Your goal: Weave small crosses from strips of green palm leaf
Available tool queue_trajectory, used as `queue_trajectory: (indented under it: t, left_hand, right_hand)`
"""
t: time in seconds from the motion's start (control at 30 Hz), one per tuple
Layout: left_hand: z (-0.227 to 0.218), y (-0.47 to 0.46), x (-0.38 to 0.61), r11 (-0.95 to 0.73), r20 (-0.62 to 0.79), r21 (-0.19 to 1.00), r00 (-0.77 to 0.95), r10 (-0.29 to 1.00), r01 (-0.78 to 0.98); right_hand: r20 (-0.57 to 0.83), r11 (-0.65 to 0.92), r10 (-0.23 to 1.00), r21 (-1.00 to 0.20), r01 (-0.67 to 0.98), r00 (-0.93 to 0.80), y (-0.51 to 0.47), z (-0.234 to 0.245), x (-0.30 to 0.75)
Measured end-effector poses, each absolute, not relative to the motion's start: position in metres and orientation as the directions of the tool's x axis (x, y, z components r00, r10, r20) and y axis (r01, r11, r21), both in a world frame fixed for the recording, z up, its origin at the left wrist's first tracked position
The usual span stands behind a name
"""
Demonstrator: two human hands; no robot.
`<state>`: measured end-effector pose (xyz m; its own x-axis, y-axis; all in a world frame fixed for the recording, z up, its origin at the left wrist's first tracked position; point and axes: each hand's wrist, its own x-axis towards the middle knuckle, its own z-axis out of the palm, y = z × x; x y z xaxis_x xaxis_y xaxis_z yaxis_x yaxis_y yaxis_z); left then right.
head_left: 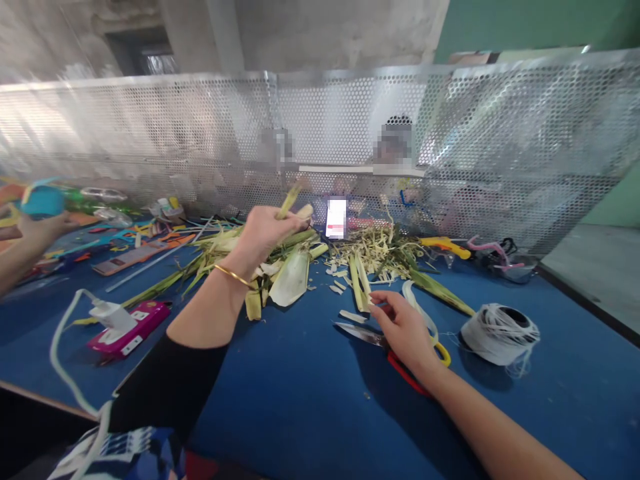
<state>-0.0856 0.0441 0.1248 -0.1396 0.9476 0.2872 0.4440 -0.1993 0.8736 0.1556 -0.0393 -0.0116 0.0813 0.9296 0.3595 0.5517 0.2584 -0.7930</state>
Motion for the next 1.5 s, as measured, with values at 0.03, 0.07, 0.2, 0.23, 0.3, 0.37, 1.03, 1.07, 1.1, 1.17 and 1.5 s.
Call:
queue_trajectory:
  t: [0.03,0.07,0.2,0.23,0.3,0.37,1.03,1.07,1.1,1.17,1.5]
  left_hand:
    - [0.124,0.033,-0.070,-0.210,0.233,0.920,-0.031,0.972,0.331]
    - [0.123,0.022,-0.055,-0.180,0.167,0.960,0.077,0.983,0.213]
    - [0.106,-0.009,-0.009,0.127,-0.099,0.991,0.367,0.925,-0.052]
    - [0.100,-0.013,-0.001,0.188,-0.139,0.978,0.385,0.912,-0.093]
    - [0.087,-0.018,0.011,0.284,-0.219,0.950,0.374,0.901,-0.129]
    - [0.074,-0.021,0.019,0.331,-0.267,0.929,0.321,0.909,-0.164]
    - [0.031,-0.020,0.012,0.132,-0.071,0.951,0.218,0.973,-0.280]
    - [0.032,-0.022,0.012,0.126,-0.068,0.956,0.216,0.974,-0.266]
    - [0.033,-0.024,0.013,0.116,-0.060,0.960,0.217,0.974,-0.256]
    - [0.035,-0.027,0.014,0.103,-0.049,0.965,0.223,0.974,-0.240]
    - [0.036,-0.024,0.010,0.281,-0.173,0.917,0.353,0.919,-0.284]
  right_hand:
    - [0.402,0.294,0.911,-0.785,0.545,0.087,-0.041,-0.008,0.156]
    - [0.430,0.324,0.898,-0.791,0.518,0.095,-0.042,-0.004,0.157]
    - [0.401,0.366,0.909,-0.897,0.246,0.112,-0.050,0.012,0.155]
    - [0.376,0.358,0.922,-0.919,0.164,0.094,-0.052,0.016,0.154]
    - [0.317,0.316,0.948,-0.948,0.027,0.034,-0.056,0.022,0.151]
    - [0.269,0.269,0.963,-0.962,-0.054,-0.005,-0.058,0.024,0.147]
    - [0.012,0.016,0.999,-0.993,-0.117,0.040,-0.063,0.023,0.142]
    - [0.026,0.029,0.999,-0.996,-0.086,0.039,-0.063,0.023,0.142]
    - [0.039,0.041,0.998,-0.998,-0.056,0.040,-0.063,0.024,0.142]
    - [0.060,0.061,0.997,-0.998,-0.023,0.047,-0.062,0.024,0.143]
    - [0.006,0.009,1.000,-0.970,-0.244,0.012,-0.058,0.020,0.147]
